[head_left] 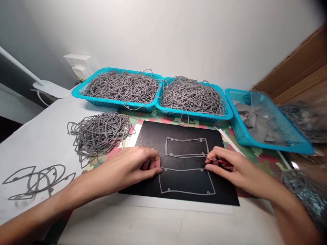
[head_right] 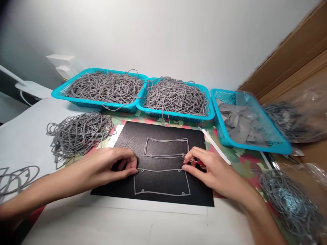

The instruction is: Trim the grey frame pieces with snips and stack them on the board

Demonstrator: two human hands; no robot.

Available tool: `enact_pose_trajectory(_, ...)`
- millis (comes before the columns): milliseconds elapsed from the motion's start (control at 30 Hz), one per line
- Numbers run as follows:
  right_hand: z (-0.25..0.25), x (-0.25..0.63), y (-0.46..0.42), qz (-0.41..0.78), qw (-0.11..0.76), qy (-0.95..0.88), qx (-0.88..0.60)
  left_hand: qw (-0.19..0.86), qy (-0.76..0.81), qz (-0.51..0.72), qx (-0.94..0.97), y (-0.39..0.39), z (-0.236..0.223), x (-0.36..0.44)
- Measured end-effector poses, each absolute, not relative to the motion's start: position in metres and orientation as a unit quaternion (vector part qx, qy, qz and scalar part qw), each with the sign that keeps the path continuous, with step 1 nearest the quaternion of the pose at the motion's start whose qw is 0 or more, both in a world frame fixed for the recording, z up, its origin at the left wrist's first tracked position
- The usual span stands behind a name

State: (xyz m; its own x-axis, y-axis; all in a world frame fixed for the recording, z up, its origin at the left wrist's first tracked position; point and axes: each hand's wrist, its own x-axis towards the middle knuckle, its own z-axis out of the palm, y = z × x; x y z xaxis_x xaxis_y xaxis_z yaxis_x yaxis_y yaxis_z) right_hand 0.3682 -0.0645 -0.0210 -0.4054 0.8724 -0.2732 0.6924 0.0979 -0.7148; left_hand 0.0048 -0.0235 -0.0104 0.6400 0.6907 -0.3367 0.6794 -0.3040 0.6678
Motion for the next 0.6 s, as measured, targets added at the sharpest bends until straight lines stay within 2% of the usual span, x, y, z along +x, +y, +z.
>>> enact_pose_trajectory(133,-0.018,0.364,-0.064,0.429,0.096,-0.734,-0.518,0.409,0.419,0.019,0.810,-0.021,-0.011,-0.002)
enact_pose_trajectory(367,-0.020,0.368,-0.065,0.425,0.134,-0.728,-0.521,0.441,0.438,0.085,0.779,-0.003,0.002,-0.013)
enact_pose_trajectory(600,-0.023,0.369,-0.064,0.416,0.107,-0.744,-0.512,0.427,0.432,0.052,0.793,-0.011,-0.004,-0.002)
